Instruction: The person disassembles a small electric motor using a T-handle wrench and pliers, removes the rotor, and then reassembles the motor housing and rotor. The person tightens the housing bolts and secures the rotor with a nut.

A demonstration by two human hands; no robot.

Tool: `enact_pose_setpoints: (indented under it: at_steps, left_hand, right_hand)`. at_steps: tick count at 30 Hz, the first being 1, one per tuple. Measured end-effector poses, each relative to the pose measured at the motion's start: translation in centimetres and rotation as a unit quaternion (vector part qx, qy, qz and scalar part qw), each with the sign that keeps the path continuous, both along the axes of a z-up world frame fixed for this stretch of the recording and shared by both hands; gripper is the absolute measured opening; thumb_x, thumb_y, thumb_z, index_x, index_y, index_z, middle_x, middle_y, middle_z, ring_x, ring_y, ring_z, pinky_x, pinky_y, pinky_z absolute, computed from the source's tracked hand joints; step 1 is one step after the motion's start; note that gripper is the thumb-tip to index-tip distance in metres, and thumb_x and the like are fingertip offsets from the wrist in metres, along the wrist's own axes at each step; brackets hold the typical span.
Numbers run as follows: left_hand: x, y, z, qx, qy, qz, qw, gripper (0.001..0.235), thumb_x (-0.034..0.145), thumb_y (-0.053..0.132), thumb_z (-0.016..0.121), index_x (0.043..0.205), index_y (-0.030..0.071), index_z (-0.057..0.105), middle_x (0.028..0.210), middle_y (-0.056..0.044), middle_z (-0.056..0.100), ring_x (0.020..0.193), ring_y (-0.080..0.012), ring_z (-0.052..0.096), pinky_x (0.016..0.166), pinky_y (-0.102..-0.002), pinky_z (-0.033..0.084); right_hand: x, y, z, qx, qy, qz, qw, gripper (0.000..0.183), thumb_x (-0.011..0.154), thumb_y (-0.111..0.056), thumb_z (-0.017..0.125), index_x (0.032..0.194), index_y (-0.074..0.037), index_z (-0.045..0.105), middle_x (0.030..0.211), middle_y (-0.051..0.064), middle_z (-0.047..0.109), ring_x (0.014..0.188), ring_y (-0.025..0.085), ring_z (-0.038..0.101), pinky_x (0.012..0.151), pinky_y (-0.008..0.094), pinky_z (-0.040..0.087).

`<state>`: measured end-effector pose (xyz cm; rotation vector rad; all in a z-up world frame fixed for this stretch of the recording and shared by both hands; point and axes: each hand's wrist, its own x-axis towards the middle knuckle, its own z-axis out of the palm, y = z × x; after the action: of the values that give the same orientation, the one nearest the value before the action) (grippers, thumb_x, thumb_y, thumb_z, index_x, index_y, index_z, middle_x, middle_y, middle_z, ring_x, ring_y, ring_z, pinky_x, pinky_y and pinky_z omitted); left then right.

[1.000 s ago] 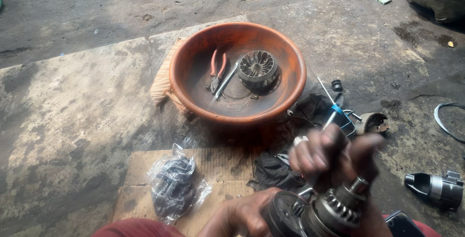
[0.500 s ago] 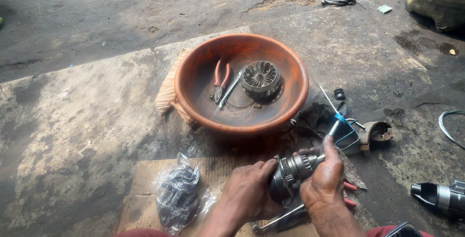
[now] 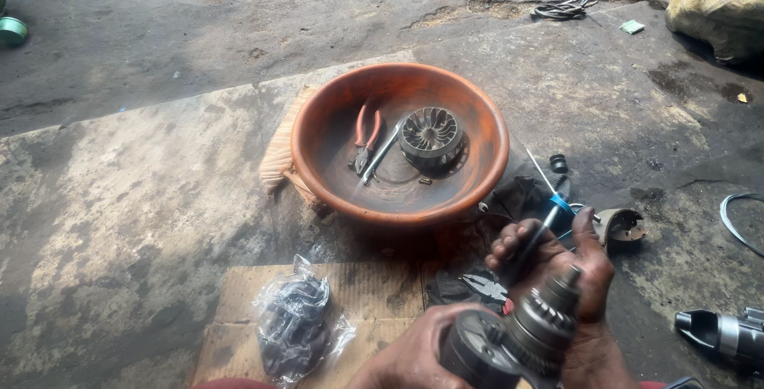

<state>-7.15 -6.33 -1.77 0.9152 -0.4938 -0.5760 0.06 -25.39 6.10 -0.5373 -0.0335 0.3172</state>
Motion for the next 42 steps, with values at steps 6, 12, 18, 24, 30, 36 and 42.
enact_pose_setpoints:
  at_steps: [6, 12, 18, 24, 30, 36, 42]
  left_hand:
    - [0.9, -0.1, 6.0, 0.525, -0.152, 0.350, 0.761, 0.074, 0.062, 0.031, 0.086, 0.129, 0.010, 0.064, 0.107, -0.008, 0.074, 0.095, -0.0243, 0.075, 0.090, -0.038, 0.060]
    - [2.0, 0.8, 5.8, 0.558, -0.338, 0.245, 0.717, 0.084, 0.057, 0.023, 0.088, 0.134, 0.003, 0.061, 0.101, -0.016, 0.071, 0.091, -0.0353, 0.071, 0.087, -0.047, 0.056]
    - [1.6, 0.2, 3.1, 0.361, -0.060, 0.129, 0.922, 0.071, 0.057, 0.030, 0.088, 0.120, 0.004, 0.070, 0.108, -0.014, 0.079, 0.098, -0.0270, 0.077, 0.091, -0.035, 0.062]
    - [0.3, -1.7, -2.8, -0.075, 0.067, -0.133, 0.986, 0.081, 0.070, 0.030, 0.099, 0.137, 0.002, 0.062, 0.123, -0.012, 0.069, 0.116, -0.0217, 0.069, 0.116, -0.034, 0.054]
    - [-0.6, -0.1, -1.7, 0.078, -0.061, -0.022, 0.995, 0.084, 0.072, 0.033, 0.099, 0.139, 0.000, 0.060, 0.128, -0.013, 0.069, 0.123, -0.0259, 0.070, 0.122, -0.039, 0.053]
    - [2.5, -0.1, 1.6, 0.256, 0.012, 0.202, 0.945, 0.087, 0.053, 0.019, 0.091, 0.133, 0.009, 0.058, 0.120, -0.009, 0.071, 0.109, -0.0219, 0.072, 0.104, -0.038, 0.059]
    - [3.5, 0.8, 0.5, 0.313, 0.041, 0.226, 0.922, 0.087, 0.053, 0.010, 0.089, 0.134, 0.015, 0.058, 0.121, -0.004, 0.072, 0.112, -0.0187, 0.070, 0.103, -0.032, 0.056]
  right_hand:
    - [0.2, 1.3, 1.0, -0.331, 0.111, -0.065, 0.935, 0.073, 0.095, -0.061, 0.026, 0.110, 0.000, 0.063, 0.097, 0.017, 0.070, 0.099, 0.026, 0.067, 0.094, 0.041, 0.050]
    - [0.0, 3.6, -3.3, -0.262, 0.209, -0.272, 0.902, 0.045, 0.106, -0.058, 0.040, 0.102, -0.015, 0.052, 0.087, 0.010, 0.060, 0.079, 0.023, 0.065, 0.084, 0.044, 0.056]
    - [0.0, -1.0, -1.2, -0.127, -0.077, -0.023, 0.989, 0.086, 0.102, -0.088, 0.036, 0.066, -0.013, 0.056, 0.059, 0.005, 0.058, 0.062, 0.025, 0.067, 0.078, 0.052, 0.058]
    - [-0.8, 1.7, -1.3, -0.041, -0.048, 0.036, 0.997, 0.091, 0.080, -0.086, 0.033, 0.083, -0.002, 0.066, 0.078, 0.014, 0.071, 0.080, 0.030, 0.070, 0.091, 0.054, 0.055]
    - [2.0, -0.9, -4.9, -0.128, 0.170, -0.145, 0.966, 0.062, 0.111, -0.064, 0.037, 0.091, -0.011, 0.062, 0.080, 0.008, 0.065, 0.079, 0.024, 0.064, 0.080, 0.045, 0.053]
    - [2.3, -1.4, -4.5, -0.155, 0.054, -0.159, 0.973, 0.057, 0.114, -0.051, 0.031, 0.121, -0.003, 0.059, 0.103, 0.010, 0.066, 0.102, 0.021, 0.064, 0.101, 0.042, 0.052]
    - [0.6, 0.8, -1.6, -0.372, -0.149, -0.029, 0.916, 0.076, 0.101, -0.056, 0.016, 0.143, -0.002, 0.049, 0.129, 0.021, 0.067, 0.124, 0.028, 0.062, 0.110, 0.043, 0.048]
